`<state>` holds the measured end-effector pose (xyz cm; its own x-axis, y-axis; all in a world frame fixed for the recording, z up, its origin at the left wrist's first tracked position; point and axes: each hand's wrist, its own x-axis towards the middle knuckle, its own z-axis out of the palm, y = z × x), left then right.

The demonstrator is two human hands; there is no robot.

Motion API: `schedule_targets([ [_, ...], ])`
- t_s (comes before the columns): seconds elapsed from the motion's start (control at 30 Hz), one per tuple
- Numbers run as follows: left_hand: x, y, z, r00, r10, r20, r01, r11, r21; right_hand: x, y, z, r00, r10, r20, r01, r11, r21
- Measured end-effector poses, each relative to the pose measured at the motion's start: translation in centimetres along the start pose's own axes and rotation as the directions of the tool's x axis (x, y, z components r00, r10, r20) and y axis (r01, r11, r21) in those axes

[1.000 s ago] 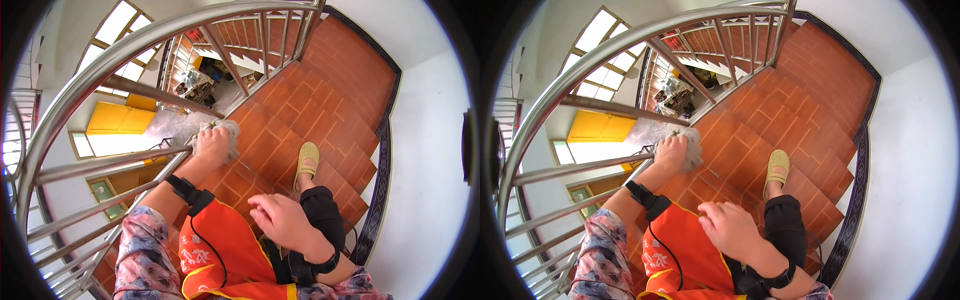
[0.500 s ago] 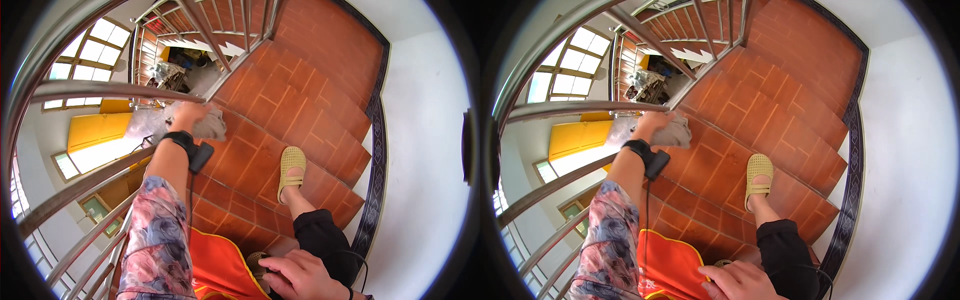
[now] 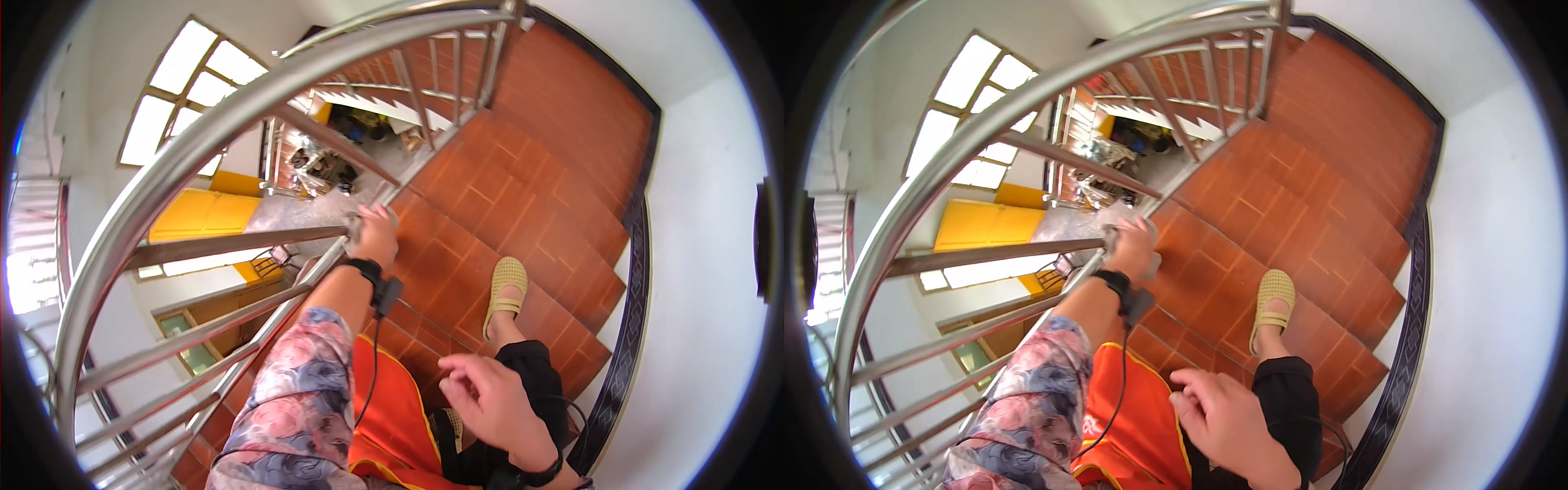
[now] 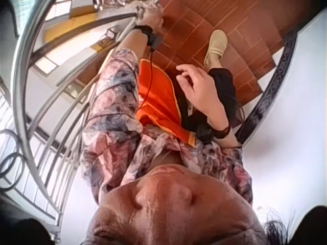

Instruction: Cleaning a stainless steel handrail in a staircase using a cloth.

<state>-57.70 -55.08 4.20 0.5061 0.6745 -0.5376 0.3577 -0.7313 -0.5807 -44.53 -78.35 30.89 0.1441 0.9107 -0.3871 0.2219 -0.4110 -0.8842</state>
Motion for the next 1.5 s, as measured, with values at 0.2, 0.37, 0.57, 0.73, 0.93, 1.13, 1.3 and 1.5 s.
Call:
schedule_targets([
  [0.2, -12.4, -4.9, -3.8, 0.977, 0.135, 0.166, 0.064, 0.554, -0.83, 1.5, 0.1, 2.6, 0.997, -0.056, -0.059, 0.06, 0.996, 0.067],
  [0.37, -25.4, -11.3, -5.8, 0.979, -0.145, 0.14, 0.11, -0.198, -0.974, 2.8, 0.2, 5.2, 0.983, -0.129, -0.129, 0.132, 0.991, 0.015],
  [0.57, -39.8, -17.6, -10.8, 0.878, -0.203, 0.432, -0.131, -0.973, -0.19, 3.8, 4.9, 6.1, 0.986, -0.102, -0.13, 0.109, 0.993, 0.046],
  [0.73, -46.8, -21.8, -13.3, 0.757, -0.635, 0.151, -0.636, -0.77, -0.05, 1.6, 1.1, 5.4, 1.0, 0.022, -0.013, -0.018, 0.966, 0.256],
  [0.93, -36.6, -22.1, -12.5, -0.013, -0.982, -0.19, -0.176, 0.189, -0.966, -2.4, -2.9, 3.3, 0.982, -0.177, -0.066, 0.187, 0.955, 0.229],
  [1.13, -34.6, -17.6, -4.3, 0.396, -0.916, 0.071, -0.29, -0.198, -0.936, -4.7, -2.9, -1.4, 0.987, -0.155, -0.041, 0.156, 0.987, 0.027],
  [1.3, -46.2, -20.4, -5.6, 0.363, -0.93, 0.046, -0.489, -0.233, -0.841, -3.2, -8.8, -7.5, 0.929, -0.28, -0.242, 0.268, 0.96, -0.081],
  [1.5, -61.3, -28.9, -16.9, -0.032, -0.993, 0.113, -0.839, -0.035, -0.543, -7.3, -15.0, -4.2, 0.921, -0.34, -0.191, 0.379, 0.896, 0.232],
])
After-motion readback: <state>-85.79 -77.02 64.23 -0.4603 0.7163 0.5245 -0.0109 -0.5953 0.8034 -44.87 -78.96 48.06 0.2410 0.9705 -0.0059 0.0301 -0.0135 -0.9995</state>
